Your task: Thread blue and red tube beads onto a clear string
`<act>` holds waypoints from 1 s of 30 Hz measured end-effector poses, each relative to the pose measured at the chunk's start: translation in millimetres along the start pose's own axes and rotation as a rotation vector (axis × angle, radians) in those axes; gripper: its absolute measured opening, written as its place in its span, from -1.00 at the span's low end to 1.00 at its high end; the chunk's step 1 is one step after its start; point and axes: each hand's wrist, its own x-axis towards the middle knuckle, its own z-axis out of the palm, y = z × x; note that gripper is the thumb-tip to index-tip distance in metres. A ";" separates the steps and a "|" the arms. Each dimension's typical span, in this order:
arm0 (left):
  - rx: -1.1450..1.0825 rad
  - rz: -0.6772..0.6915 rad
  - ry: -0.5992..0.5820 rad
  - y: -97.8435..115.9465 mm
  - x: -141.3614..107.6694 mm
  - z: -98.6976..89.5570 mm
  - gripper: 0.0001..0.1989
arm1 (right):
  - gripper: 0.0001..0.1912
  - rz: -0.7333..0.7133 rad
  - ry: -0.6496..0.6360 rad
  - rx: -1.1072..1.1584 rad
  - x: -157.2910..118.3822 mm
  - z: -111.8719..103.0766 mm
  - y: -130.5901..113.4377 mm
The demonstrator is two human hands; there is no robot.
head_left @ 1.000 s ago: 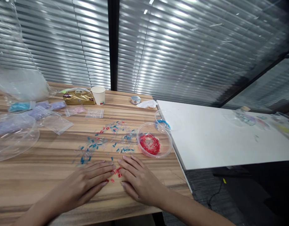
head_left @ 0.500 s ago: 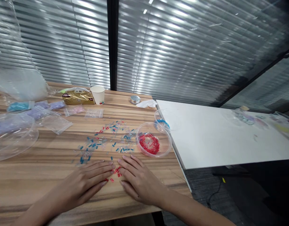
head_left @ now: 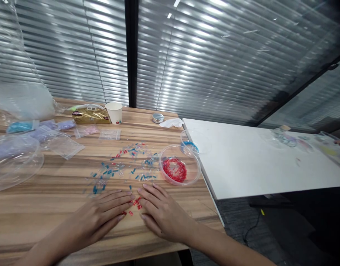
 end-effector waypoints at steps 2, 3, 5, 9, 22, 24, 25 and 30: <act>0.006 0.004 0.010 -0.2 -0.6 0.3 -0.61 | -0.72 0.002 -0.001 -0.002 0.1 0.1 0.4; 0.010 0.006 0.019 -0.4 -1.3 0.9 -0.61 | -0.71 0.003 -0.002 -0.003 0.1 0.3 0.6; 0.016 0.009 0.036 -0.9 -3.0 2.6 -0.61 | -0.70 0.003 -0.003 -0.003 0.0 0.7 0.9; -0.017 -0.007 0.003 -1.4 -5.1 4.8 -0.59 | -0.70 0.005 -0.006 0.005 0.0 1.4 0.6; -0.017 -0.006 0.020 -0.4 -2.3 2.7 -0.57 | -0.72 0.006 -0.005 0.019 0.8 -0.8 -0.5; -0.044 -0.022 0.023 -0.4 -2.9 3.9 -0.55 | -0.72 0.007 -0.002 0.018 0.7 -0.5 -0.5; -0.056 -0.028 0.025 -0.5 -3.2 4.4 -0.54 | -0.72 0.008 0.000 0.018 0.7 -0.3 -0.5; -0.026 -0.017 0.008 -1.0 -4.1 5.2 -0.54 | -0.72 0.002 0.009 0.011 1.0 -0.5 -0.6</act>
